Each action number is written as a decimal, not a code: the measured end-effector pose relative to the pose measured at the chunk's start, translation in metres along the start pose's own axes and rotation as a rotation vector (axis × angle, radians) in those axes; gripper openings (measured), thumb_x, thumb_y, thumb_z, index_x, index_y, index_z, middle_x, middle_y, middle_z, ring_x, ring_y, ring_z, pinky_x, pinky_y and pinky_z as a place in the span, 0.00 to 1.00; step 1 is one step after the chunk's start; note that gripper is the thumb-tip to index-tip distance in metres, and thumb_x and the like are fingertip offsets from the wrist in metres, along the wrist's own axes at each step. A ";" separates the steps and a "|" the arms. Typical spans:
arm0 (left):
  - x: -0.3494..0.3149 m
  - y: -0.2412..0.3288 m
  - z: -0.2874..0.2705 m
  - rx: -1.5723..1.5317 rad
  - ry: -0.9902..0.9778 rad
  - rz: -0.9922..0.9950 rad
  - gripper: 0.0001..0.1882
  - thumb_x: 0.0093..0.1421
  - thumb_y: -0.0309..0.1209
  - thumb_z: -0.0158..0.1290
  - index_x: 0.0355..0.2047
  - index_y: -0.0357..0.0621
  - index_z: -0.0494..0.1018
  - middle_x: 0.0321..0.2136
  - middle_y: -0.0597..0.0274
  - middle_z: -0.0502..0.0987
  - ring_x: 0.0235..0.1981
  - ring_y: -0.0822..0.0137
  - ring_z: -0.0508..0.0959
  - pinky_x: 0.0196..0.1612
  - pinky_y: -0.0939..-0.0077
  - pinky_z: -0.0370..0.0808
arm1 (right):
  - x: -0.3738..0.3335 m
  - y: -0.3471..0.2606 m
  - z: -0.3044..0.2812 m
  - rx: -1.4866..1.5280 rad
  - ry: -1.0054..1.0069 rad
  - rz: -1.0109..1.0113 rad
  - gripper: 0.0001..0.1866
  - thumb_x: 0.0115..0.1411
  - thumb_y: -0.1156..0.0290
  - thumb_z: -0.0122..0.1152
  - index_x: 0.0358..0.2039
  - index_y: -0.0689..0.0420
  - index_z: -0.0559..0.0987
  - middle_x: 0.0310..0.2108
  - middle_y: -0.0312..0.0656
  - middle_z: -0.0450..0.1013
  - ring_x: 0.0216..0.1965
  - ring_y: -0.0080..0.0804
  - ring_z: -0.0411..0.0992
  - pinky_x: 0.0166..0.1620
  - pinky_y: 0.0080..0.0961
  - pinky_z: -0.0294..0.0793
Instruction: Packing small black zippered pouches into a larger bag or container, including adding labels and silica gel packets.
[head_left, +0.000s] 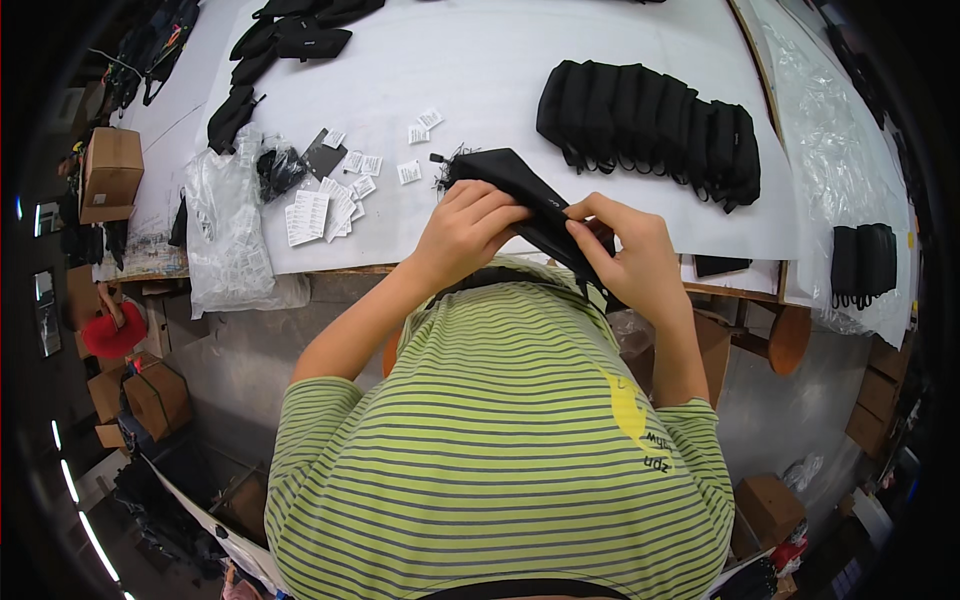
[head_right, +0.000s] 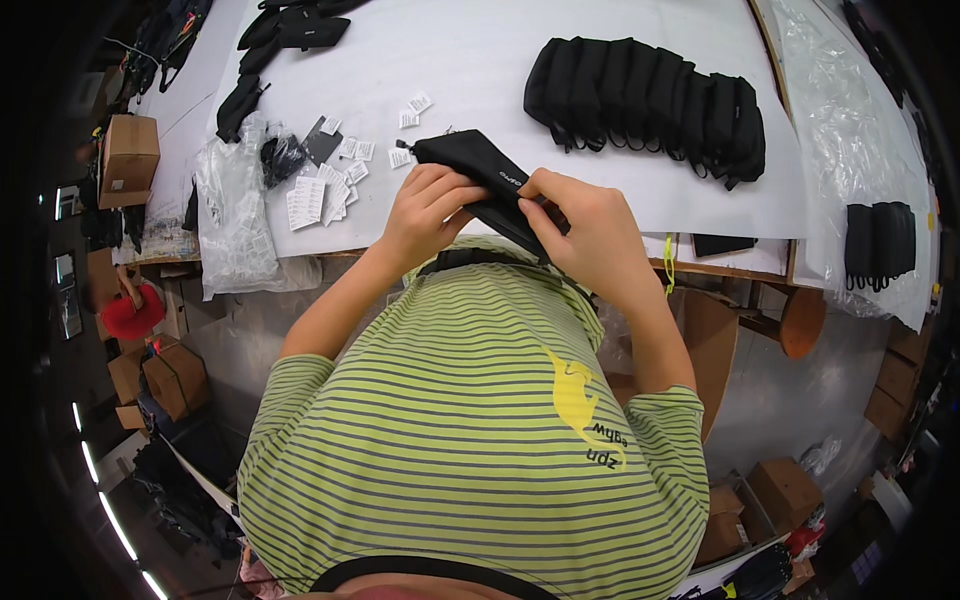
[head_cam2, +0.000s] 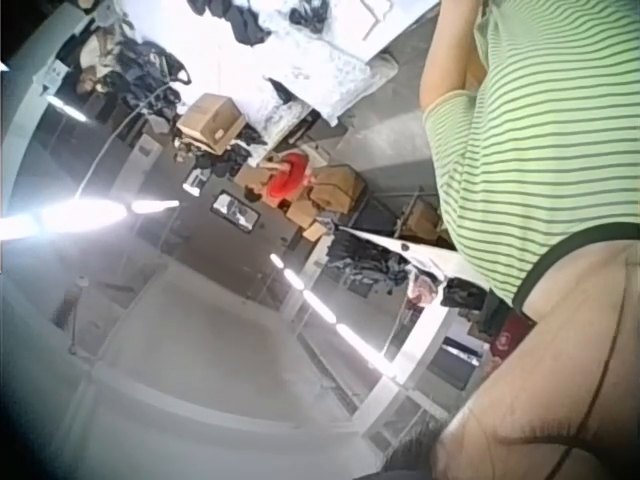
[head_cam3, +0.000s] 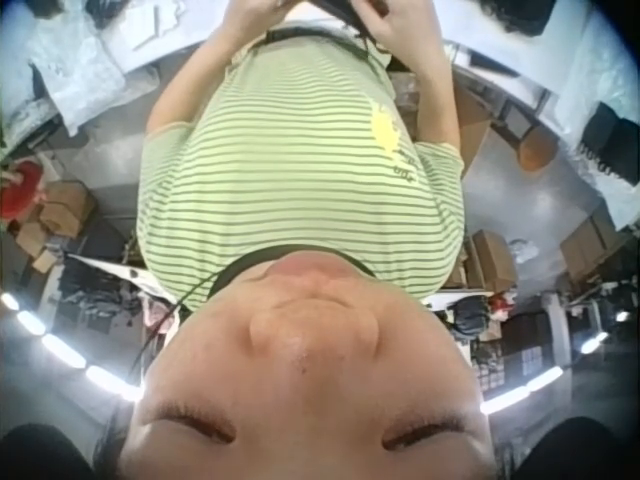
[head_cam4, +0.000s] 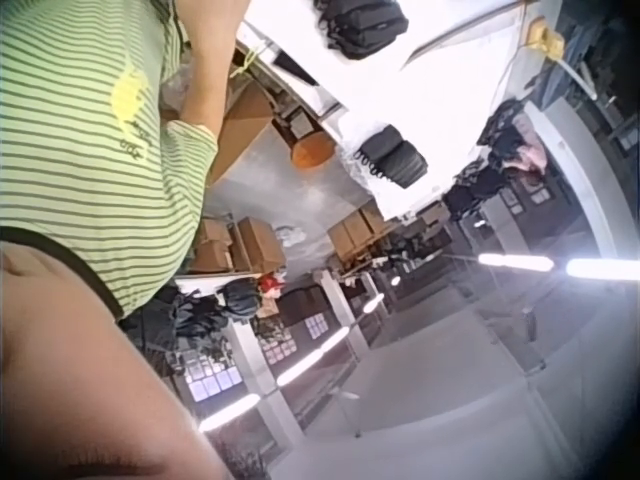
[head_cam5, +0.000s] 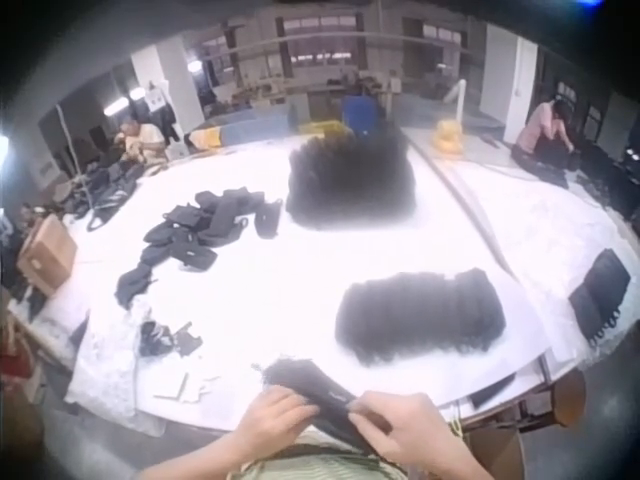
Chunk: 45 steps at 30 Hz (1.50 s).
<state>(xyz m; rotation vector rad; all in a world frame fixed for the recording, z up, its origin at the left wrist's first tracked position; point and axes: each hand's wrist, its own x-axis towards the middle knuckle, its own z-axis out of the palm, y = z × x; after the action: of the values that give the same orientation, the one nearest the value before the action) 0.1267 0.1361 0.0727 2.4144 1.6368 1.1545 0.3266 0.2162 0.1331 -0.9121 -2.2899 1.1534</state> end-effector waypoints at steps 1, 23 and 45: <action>-0.001 0.000 -0.002 -0.001 -0.001 -0.001 0.16 0.38 0.23 0.60 0.31 0.43 0.74 0.29 0.64 0.74 0.34 0.63 0.73 0.38 0.71 0.69 | 0.000 -0.001 0.000 0.039 -0.006 -0.004 0.04 0.52 0.74 0.58 0.29 0.59 0.74 0.20 0.42 0.72 0.19 0.32 0.72 0.24 0.22 0.68; 0.003 0.007 -0.073 -0.298 -0.429 -0.598 0.10 0.43 0.25 0.61 0.28 0.41 0.74 0.51 0.46 0.68 0.48 0.51 0.71 0.48 0.69 0.69 | -0.008 0.055 0.024 0.482 -0.494 0.179 0.35 0.45 0.61 0.67 0.53 0.60 0.66 0.46 0.42 0.70 0.52 0.32 0.65 0.57 0.30 0.58; -0.014 -0.004 -0.064 -0.473 -0.393 -0.772 0.20 0.49 0.32 0.59 0.43 0.38 0.72 0.38 0.56 0.77 0.36 0.62 0.76 0.44 0.74 0.70 | -0.027 0.132 -0.018 0.723 0.251 0.441 0.12 0.51 0.70 0.65 0.35 0.58 0.74 0.25 0.40 0.75 0.26 0.18 0.69 0.31 0.14 0.65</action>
<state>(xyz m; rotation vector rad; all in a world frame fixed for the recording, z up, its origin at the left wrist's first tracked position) 0.0847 0.1021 0.1100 1.3922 1.6625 0.7457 0.4055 0.2653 0.0332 -1.1842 -1.3271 1.7589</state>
